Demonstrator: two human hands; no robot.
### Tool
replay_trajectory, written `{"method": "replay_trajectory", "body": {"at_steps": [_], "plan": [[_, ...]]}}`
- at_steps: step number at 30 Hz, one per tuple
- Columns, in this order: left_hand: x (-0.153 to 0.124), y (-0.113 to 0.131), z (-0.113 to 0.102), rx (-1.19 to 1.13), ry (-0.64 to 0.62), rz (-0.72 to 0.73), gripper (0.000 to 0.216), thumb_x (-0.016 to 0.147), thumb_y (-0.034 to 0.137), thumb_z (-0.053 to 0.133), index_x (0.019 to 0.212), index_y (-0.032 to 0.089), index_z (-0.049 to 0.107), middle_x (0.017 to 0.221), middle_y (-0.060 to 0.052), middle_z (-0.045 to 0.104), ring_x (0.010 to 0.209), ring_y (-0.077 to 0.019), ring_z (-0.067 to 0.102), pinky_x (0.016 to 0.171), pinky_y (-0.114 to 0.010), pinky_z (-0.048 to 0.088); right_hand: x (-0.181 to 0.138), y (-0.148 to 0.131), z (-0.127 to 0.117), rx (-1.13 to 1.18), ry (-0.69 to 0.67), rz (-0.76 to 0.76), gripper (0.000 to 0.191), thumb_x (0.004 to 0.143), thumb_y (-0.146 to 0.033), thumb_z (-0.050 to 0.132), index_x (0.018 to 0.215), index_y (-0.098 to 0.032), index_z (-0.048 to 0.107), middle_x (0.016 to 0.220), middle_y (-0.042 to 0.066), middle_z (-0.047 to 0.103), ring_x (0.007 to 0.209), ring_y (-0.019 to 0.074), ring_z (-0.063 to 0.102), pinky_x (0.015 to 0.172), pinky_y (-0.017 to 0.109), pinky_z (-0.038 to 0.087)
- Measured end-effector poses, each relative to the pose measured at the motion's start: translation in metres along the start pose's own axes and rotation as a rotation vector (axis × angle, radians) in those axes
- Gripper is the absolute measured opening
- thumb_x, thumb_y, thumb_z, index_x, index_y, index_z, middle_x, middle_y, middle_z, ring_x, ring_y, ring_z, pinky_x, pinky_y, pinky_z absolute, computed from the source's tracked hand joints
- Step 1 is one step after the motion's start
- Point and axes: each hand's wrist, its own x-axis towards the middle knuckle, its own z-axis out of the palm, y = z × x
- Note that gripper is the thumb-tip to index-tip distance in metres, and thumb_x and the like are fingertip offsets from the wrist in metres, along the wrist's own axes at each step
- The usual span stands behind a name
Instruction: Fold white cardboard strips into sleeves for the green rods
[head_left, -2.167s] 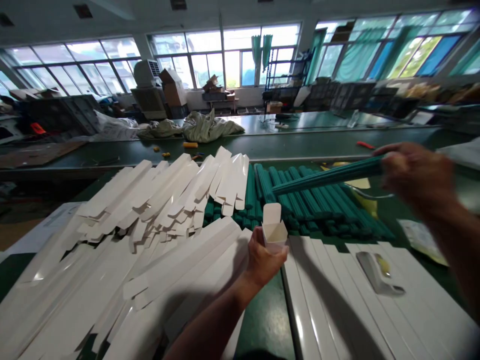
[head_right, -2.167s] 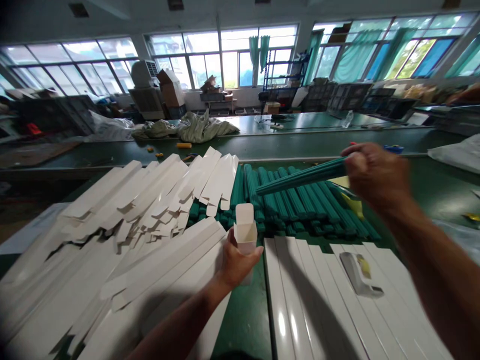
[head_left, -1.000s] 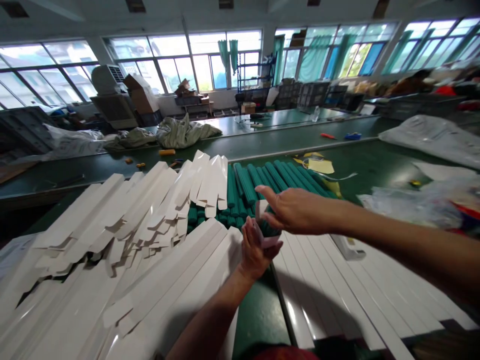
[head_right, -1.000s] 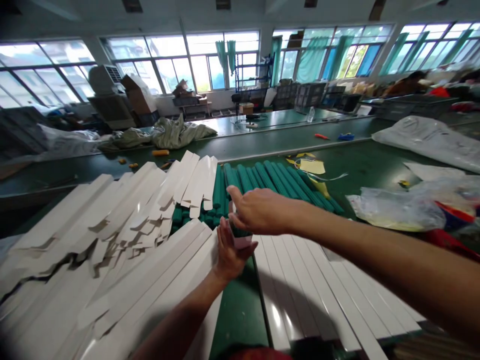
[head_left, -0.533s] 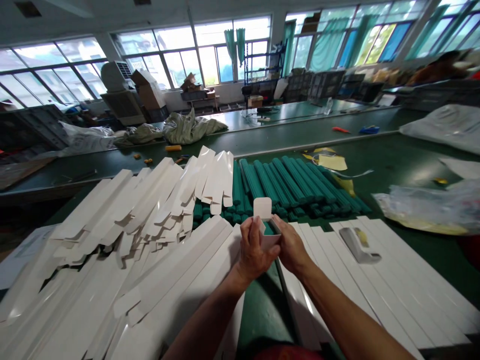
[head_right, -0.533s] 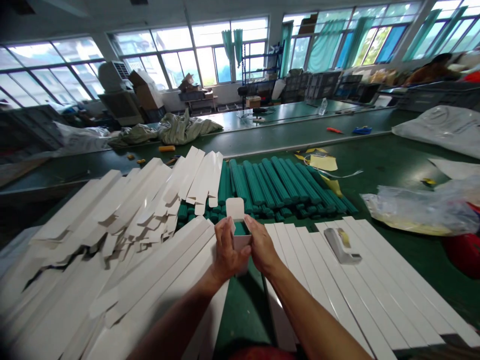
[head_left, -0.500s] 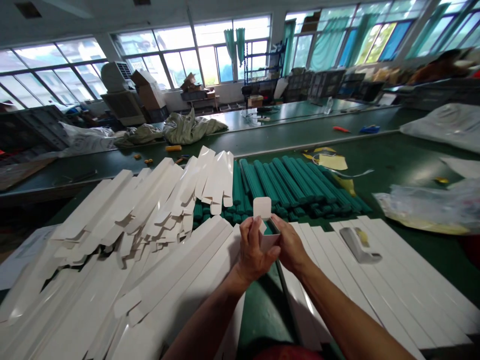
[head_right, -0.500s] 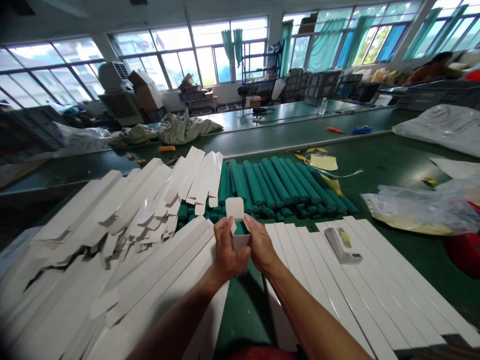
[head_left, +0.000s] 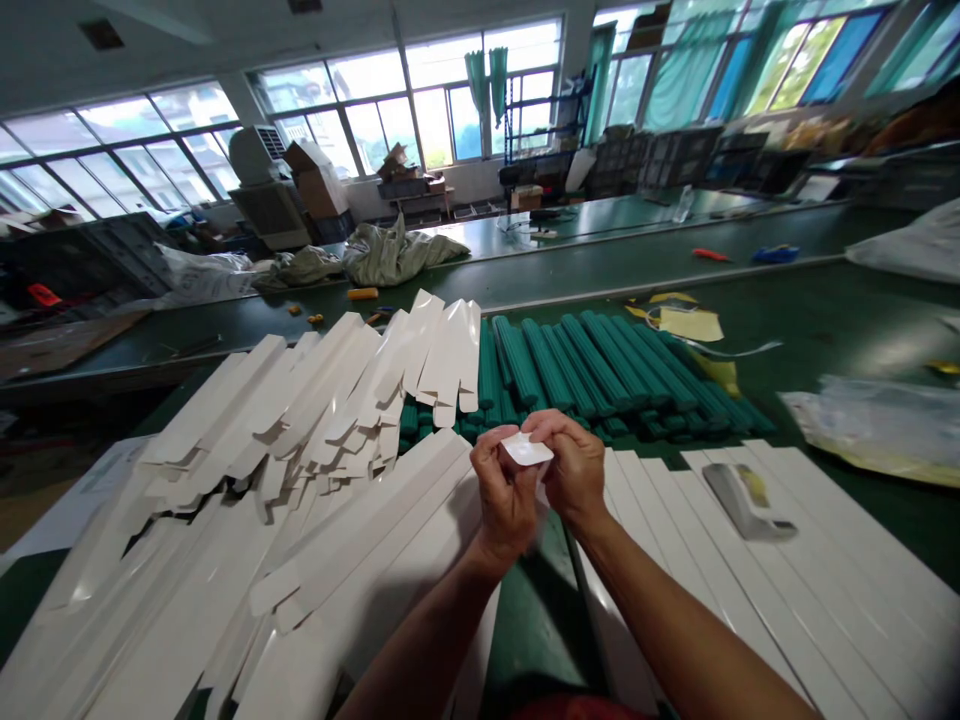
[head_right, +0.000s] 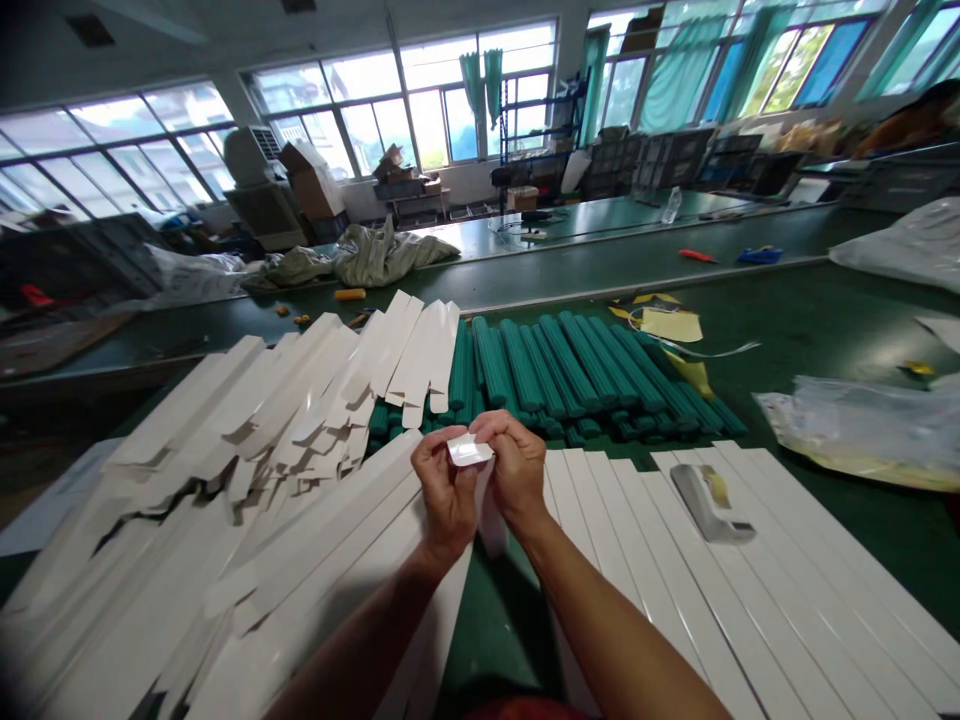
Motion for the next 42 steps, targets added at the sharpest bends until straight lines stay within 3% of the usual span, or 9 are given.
{"method": "replay_trajectory", "body": {"at_steps": [5,9,13,16,24,31,36,39,42], "plan": [[0.014,0.005,-0.017,0.252,-0.177,0.325,0.045,0.101,0.045,0.032,0.128,0.015,0.051,0.120,-0.016,0.057,0.116,-0.0255,0.057,0.096,-0.044,0.052,-0.007,0.007,-0.007,0.030,-0.032,0.008,0.017,0.079,-0.021,0.050,0.075,-0.020,0.066,0.094,0.006,0.069,0.092,0.0225,0.064,0.084,0.037,0.051],[0.023,0.014,-0.029,0.401,-0.230,0.330,0.036,0.099,0.027,0.043,0.130,0.012,0.051,0.120,-0.018,0.060,0.115,-0.0248,0.059,0.096,-0.041,0.054,-0.027,0.018,-0.023,-0.159,-0.182,0.035,0.041,0.090,-0.040,0.044,0.123,-0.020,0.059,0.122,0.008,0.066,0.112,0.0263,0.062,0.095,0.041,0.050],[0.032,0.021,-0.039,0.506,-0.305,0.354,0.041,0.097,0.022,0.045,0.136,0.011,0.046,0.118,-0.018,0.064,0.111,-0.0244,0.062,0.091,-0.038,0.056,-0.043,0.027,-0.029,-0.430,-0.330,-0.106,0.061,0.085,-0.044,0.055,0.139,-0.018,0.042,0.131,0.014,0.059,0.112,0.0298,0.062,0.093,0.045,0.052],[0.040,0.028,-0.046,0.522,-0.403,0.342,0.036,0.097,0.022,0.045,0.132,0.013,0.053,0.111,-0.015,0.066,0.103,-0.0220,0.065,0.087,-0.035,0.058,-0.043,0.031,-0.025,-0.549,-0.304,-0.172,0.068,0.079,-0.035,0.065,0.139,-0.018,0.036,0.122,0.016,0.063,0.100,0.0300,0.066,0.081,0.044,0.057],[0.060,0.043,-0.050,0.655,-0.561,0.315,0.036,0.100,0.028,0.040,0.127,0.016,0.060,0.092,-0.010,0.067,0.082,-0.0177,0.068,0.073,-0.030,0.060,-0.035,0.032,-0.019,-0.638,-0.330,-0.227,0.058,0.083,-0.031,0.057,0.134,-0.019,0.032,0.109,0.015,0.067,0.086,0.0283,0.070,0.070,0.043,0.059],[0.069,0.047,-0.050,0.713,-0.764,0.502,0.035,0.099,0.025,0.037,0.123,0.014,0.061,0.127,-0.015,0.065,0.125,-0.0259,0.058,0.103,-0.045,0.051,-0.030,0.040,-0.021,-0.627,-0.347,-0.318,0.063,0.080,-0.026,0.056,0.138,-0.019,0.033,0.123,0.018,0.061,0.105,0.0308,0.065,0.084,0.046,0.057],[0.059,0.032,-0.049,0.792,-0.699,0.567,0.041,0.096,0.013,0.039,0.135,0.007,0.050,0.134,-0.023,0.059,0.130,-0.0307,0.054,0.101,-0.047,0.052,-0.025,0.046,-0.020,-0.587,-0.402,-0.323,0.066,0.079,-0.026,0.059,0.139,-0.018,0.031,0.117,0.016,0.061,0.104,0.0306,0.064,0.083,0.046,0.056],[0.055,0.025,-0.047,0.732,-0.667,0.544,0.042,0.094,0.012,0.041,0.135,0.008,0.051,0.135,-0.021,0.059,0.132,-0.0306,0.051,0.103,-0.048,0.051,-0.023,0.048,-0.019,-0.548,-0.417,-0.353,0.060,0.080,-0.023,0.057,0.135,-0.018,0.035,0.112,0.014,0.062,0.100,0.0294,0.065,0.081,0.045,0.057],[0.048,0.019,-0.041,0.648,-0.547,0.500,0.040,0.095,0.013,0.041,0.133,0.009,0.053,0.134,-0.019,0.060,0.136,-0.0277,0.048,0.106,-0.046,0.049,-0.021,0.050,-0.020,-0.568,-0.415,-0.407,0.055,0.080,-0.019,0.055,0.132,-0.020,0.036,0.117,0.015,0.060,0.102,0.0295,0.063,0.082,0.045,0.056]]}}
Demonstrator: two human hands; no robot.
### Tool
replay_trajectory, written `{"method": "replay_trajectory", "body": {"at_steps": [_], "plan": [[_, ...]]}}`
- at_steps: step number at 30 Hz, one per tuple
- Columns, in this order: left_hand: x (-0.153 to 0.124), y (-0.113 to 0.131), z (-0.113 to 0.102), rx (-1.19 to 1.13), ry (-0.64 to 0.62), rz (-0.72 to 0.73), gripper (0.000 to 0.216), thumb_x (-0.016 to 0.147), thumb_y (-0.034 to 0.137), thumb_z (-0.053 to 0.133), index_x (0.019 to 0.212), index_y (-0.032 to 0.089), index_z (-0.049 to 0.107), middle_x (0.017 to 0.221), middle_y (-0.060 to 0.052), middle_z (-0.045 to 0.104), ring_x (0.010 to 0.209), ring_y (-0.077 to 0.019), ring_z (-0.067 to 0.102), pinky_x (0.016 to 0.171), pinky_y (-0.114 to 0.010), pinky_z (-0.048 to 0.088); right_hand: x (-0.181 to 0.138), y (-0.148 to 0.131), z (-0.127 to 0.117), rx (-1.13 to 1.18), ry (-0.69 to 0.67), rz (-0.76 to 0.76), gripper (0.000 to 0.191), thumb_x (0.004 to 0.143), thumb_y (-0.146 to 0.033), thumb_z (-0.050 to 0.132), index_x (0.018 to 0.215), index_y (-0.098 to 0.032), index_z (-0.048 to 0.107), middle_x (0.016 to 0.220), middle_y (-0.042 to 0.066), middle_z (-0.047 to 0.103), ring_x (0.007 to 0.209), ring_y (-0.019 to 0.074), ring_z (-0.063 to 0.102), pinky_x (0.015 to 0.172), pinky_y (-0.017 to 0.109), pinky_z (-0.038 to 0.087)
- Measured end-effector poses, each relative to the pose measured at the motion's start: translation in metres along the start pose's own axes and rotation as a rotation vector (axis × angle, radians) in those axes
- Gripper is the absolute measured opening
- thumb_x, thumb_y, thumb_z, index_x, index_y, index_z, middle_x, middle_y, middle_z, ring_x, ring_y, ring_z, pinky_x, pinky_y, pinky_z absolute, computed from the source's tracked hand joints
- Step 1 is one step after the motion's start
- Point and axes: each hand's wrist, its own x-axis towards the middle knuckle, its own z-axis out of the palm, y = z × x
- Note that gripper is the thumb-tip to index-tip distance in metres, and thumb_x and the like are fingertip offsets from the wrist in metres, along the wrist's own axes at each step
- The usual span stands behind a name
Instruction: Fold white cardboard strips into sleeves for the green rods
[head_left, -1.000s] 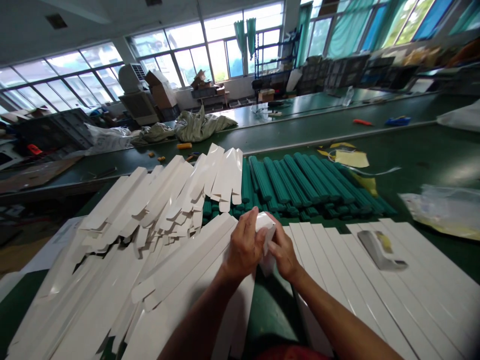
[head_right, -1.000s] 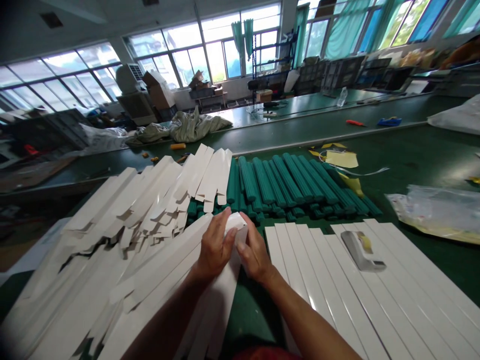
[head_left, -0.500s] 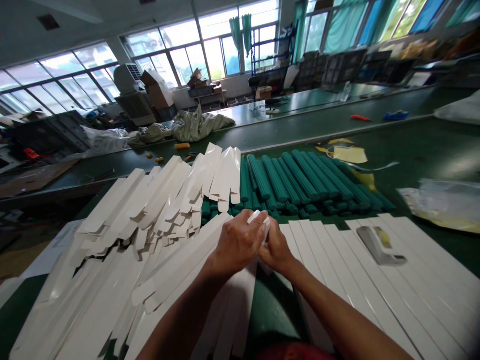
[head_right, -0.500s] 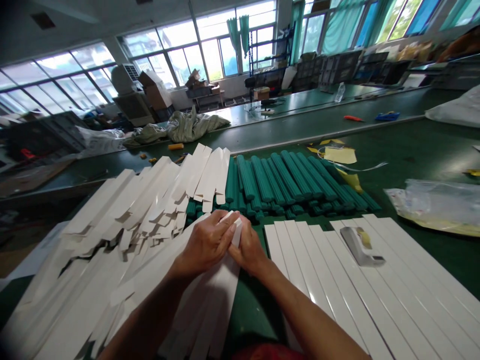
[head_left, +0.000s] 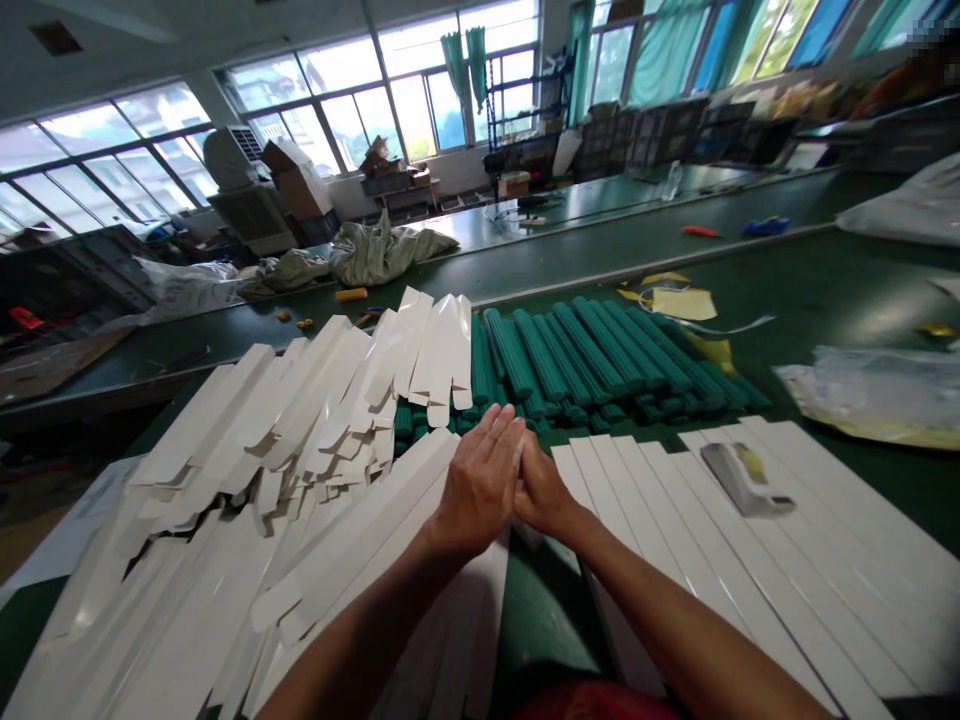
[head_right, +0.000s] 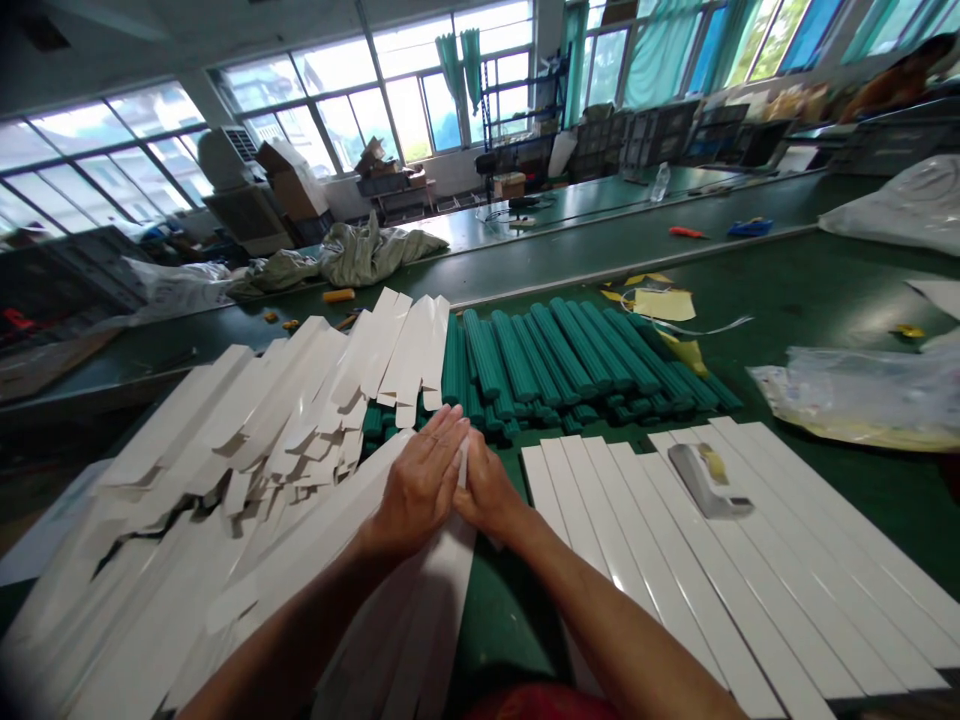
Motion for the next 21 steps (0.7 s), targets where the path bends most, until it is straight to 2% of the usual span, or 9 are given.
{"method": "replay_trajectory", "body": {"at_steps": [5,9,12,14,16,17,18,19,21], "plan": [[-0.006,0.014,0.024,0.059,0.166,-0.066,0.042,0.094,0.011,0.044,0.136,0.011,0.051,0.142,-0.020,0.053,0.144,-0.0318,0.034,0.107,-0.050,0.043,-0.002,0.003,-0.003,-0.066,0.017,-0.053,0.053,0.087,-0.022,0.047,0.137,-0.020,0.029,0.115,0.016,0.059,0.098,0.0275,0.063,0.081,0.042,0.056],[-0.004,0.019,0.036,0.110,0.226,-0.004,0.042,0.093,0.009,0.049,0.134,0.010,0.052,0.140,-0.022,0.054,0.142,-0.0330,0.038,0.105,-0.048,0.043,-0.002,0.002,-0.010,-0.088,-0.030,-0.029,0.053,0.090,-0.027,0.044,0.139,-0.015,0.027,0.116,0.018,0.058,0.102,0.0268,0.061,0.086,0.041,0.055],[0.002,0.019,0.038,0.093,0.240,0.068,0.040,0.090,0.004,0.052,0.130,0.007,0.055,0.134,-0.024,0.059,0.138,-0.0340,0.044,0.103,-0.049,0.046,-0.003,0.004,-0.033,-0.063,-0.153,-0.051,0.063,0.088,-0.036,0.055,0.141,-0.012,0.031,0.125,0.020,0.055,0.114,0.0273,0.056,0.096,0.043,0.051],[0.004,0.019,0.036,0.072,0.237,0.089,0.041,0.087,0.001,0.053,0.127,0.005,0.056,0.132,-0.025,0.060,0.138,-0.0361,0.043,0.104,-0.052,0.046,-0.011,0.010,-0.064,-0.090,-0.232,-0.021,0.069,0.083,-0.043,0.065,0.140,-0.014,0.041,0.132,0.018,0.053,0.123,0.0281,0.050,0.104,0.045,0.045],[0.004,0.020,0.033,0.051,0.232,0.094,0.041,0.085,-0.001,0.054,0.126,0.004,0.057,0.132,-0.025,0.059,0.138,-0.0382,0.042,0.105,-0.055,0.046,-0.027,0.021,-0.109,-0.265,-0.103,0.232,0.059,0.083,-0.046,0.065,0.133,-0.019,0.054,0.131,0.013,0.056,0.123,0.0260,0.051,0.105,0.043,0.044],[0.003,0.020,0.032,0.044,0.231,0.092,0.041,0.085,-0.001,0.056,0.125,0.004,0.058,0.132,-0.026,0.059,0.138,-0.0388,0.042,0.105,-0.056,0.046,-0.037,0.029,-0.135,-0.418,0.076,0.455,0.048,0.086,-0.044,0.061,0.127,-0.020,0.060,0.126,0.012,0.059,0.116,0.0238,0.056,0.100,0.040,0.047],[0.002,0.020,0.030,0.036,0.235,0.093,0.041,0.084,-0.002,0.056,0.125,0.004,0.058,0.132,-0.026,0.059,0.137,-0.0391,0.043,0.104,-0.056,0.046,-0.048,0.036,-0.162,-0.616,0.338,0.740,0.041,0.090,-0.044,0.053,0.124,-0.022,0.062,0.124,0.010,0.061,0.111,0.0216,0.058,0.097,0.037,0.049],[0.000,0.021,0.029,0.029,0.239,0.095,0.042,0.084,-0.002,0.057,0.125,0.004,0.058,0.132,-0.026,0.059,0.136,-0.0389,0.045,0.104,-0.056,0.047,-0.060,0.044,-0.189,-0.712,0.470,0.879,0.044,0.096,-0.041,0.042,0.128,-0.017,0.060,0.126,0.015,0.058,0.112,0.0240,0.057,0.097,0.041,0.048],[-0.002,0.021,0.028,0.013,0.243,0.102,0.045,0.083,-0.003,0.058,0.127,0.005,0.057,0.131,-0.025,0.060,0.132,-0.0375,0.049,0.102,-0.055,0.049,-0.084,0.060,-0.236,-0.814,0.580,1.051,0.046,0.100,-0.031,0.029,0.126,-0.007,0.059,0.121,0.021,0.059,0.113,0.0271,0.056,0.097,0.047,0.046]]}}
